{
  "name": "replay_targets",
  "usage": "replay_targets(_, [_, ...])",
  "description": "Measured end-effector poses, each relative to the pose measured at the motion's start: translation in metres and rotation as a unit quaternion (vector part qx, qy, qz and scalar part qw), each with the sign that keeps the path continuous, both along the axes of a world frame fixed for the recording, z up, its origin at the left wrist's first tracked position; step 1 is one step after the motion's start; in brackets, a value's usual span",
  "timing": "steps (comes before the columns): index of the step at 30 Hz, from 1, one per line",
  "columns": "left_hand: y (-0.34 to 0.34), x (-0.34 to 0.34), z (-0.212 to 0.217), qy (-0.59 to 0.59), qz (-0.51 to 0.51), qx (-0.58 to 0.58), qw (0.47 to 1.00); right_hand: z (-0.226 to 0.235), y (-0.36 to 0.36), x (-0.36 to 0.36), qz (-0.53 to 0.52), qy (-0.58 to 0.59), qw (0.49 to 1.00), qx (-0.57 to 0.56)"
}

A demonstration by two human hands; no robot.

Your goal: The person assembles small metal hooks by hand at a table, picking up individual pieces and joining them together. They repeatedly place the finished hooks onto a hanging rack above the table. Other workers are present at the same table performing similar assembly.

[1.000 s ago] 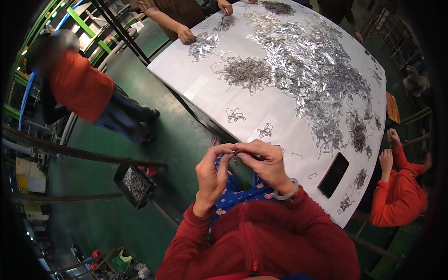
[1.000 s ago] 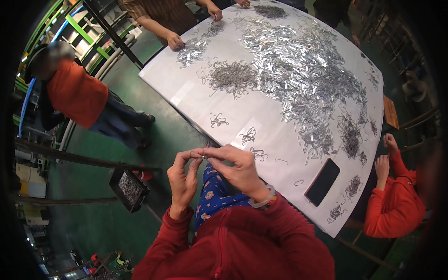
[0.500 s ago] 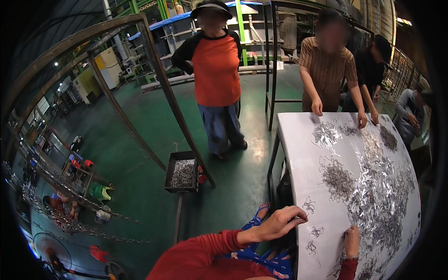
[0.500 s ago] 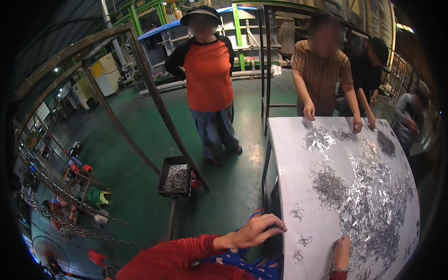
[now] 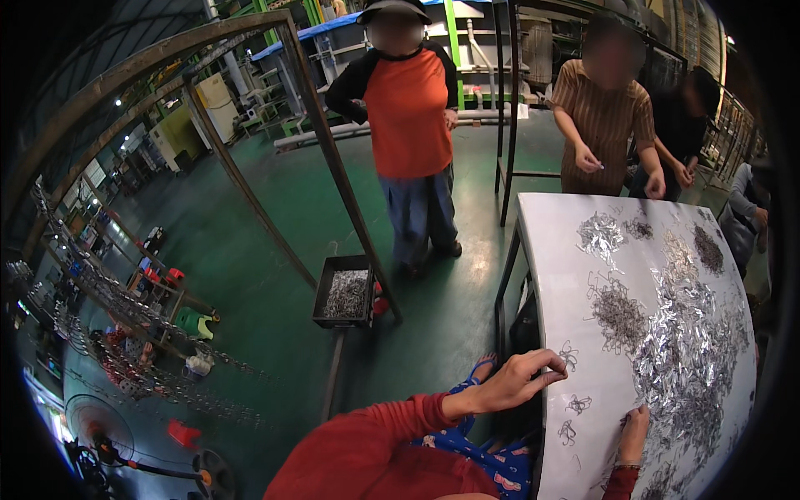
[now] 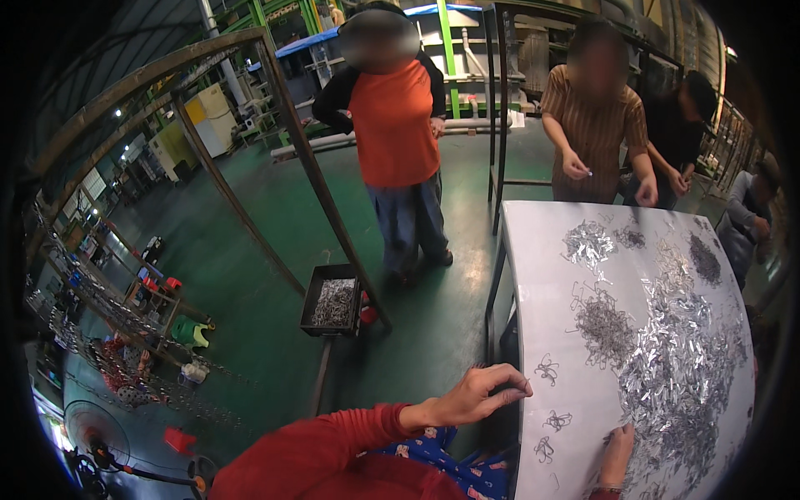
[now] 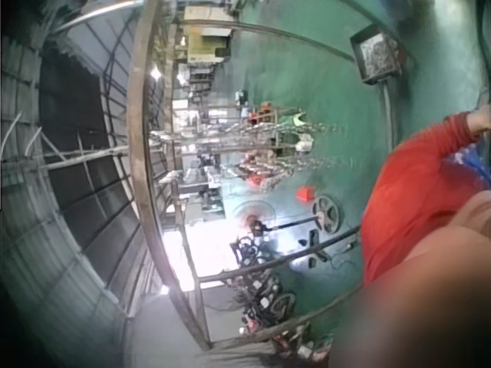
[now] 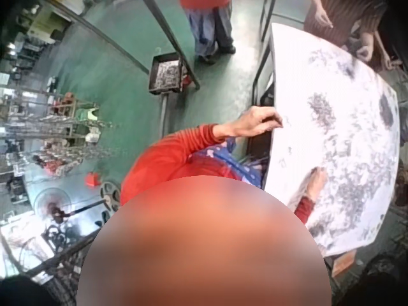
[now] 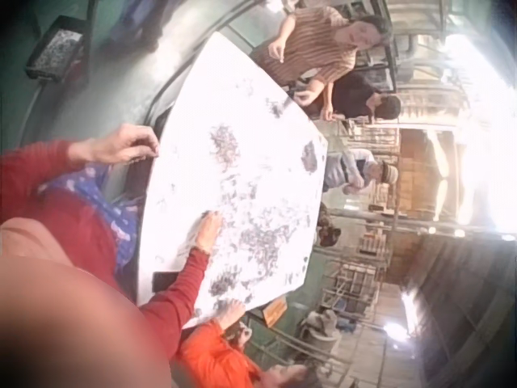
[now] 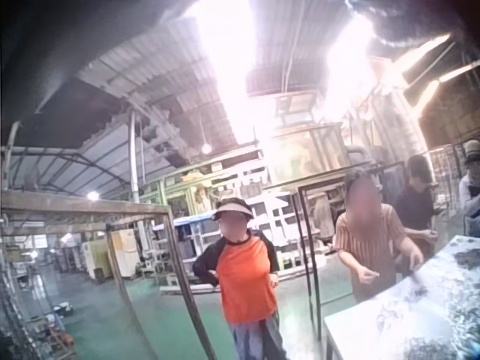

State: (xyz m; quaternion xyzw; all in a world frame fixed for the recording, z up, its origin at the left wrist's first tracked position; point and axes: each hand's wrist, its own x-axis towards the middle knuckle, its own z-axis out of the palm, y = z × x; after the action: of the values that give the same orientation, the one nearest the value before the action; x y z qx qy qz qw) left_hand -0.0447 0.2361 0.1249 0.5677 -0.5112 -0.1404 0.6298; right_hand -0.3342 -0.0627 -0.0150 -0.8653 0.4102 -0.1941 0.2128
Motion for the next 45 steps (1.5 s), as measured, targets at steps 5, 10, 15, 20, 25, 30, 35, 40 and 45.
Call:
replay_targets(5, [0.0, -0.001, -0.004, -0.02, -0.002, -0.008, 1.0, 0.002, -0.016, -0.003, 0.053, -0.003, 0.993, -0.107])
replay_targets(10, [-0.001, 0.0, -0.004, -0.025, -0.002, -0.016, 1.0, 0.024, -0.021, 0.013, 0.038, -0.053, 0.993, -0.094])
replay_targets(15, [0.004, -0.003, -0.003, -0.009, -0.01, -0.008, 1.0, 0.021, -0.011, 0.045, 0.009, -0.13, 0.969, 0.209])
replay_targets(20, [0.008, -0.003, -0.005, -0.031, -0.02, -0.018, 0.999, 0.018, -0.014, 0.063, 0.07, -0.105, 0.98, 0.156])
replay_targets(25, [0.009, 0.0, -0.011, -0.026, -0.043, -0.024, 0.998, 0.053, 0.03, 0.085, 0.13, -0.154, 0.979, 0.032])
replay_targets(30, [0.005, -0.003, -0.017, -0.023, -0.049, 0.013, 0.998, 0.107, 0.106, 0.121, 0.104, -0.34, 0.87, 0.34])
replay_targets(35, [-0.002, -0.008, -0.023, -0.051, -0.054, 0.016, 0.997, 0.14, 0.153, 0.138, 0.153, -0.367, 0.861, 0.318])
replay_targets(40, [-0.006, -0.01, -0.023, -0.075, -0.062, 0.008, 0.995, 0.143, 0.178, 0.132, 0.121, -0.342, 0.891, 0.272])
replay_targets(45, [-0.004, -0.01, -0.021, -0.082, -0.06, 0.001, 0.995, 0.13, 0.179, 0.139, 0.088, -0.396, 0.874, 0.267])
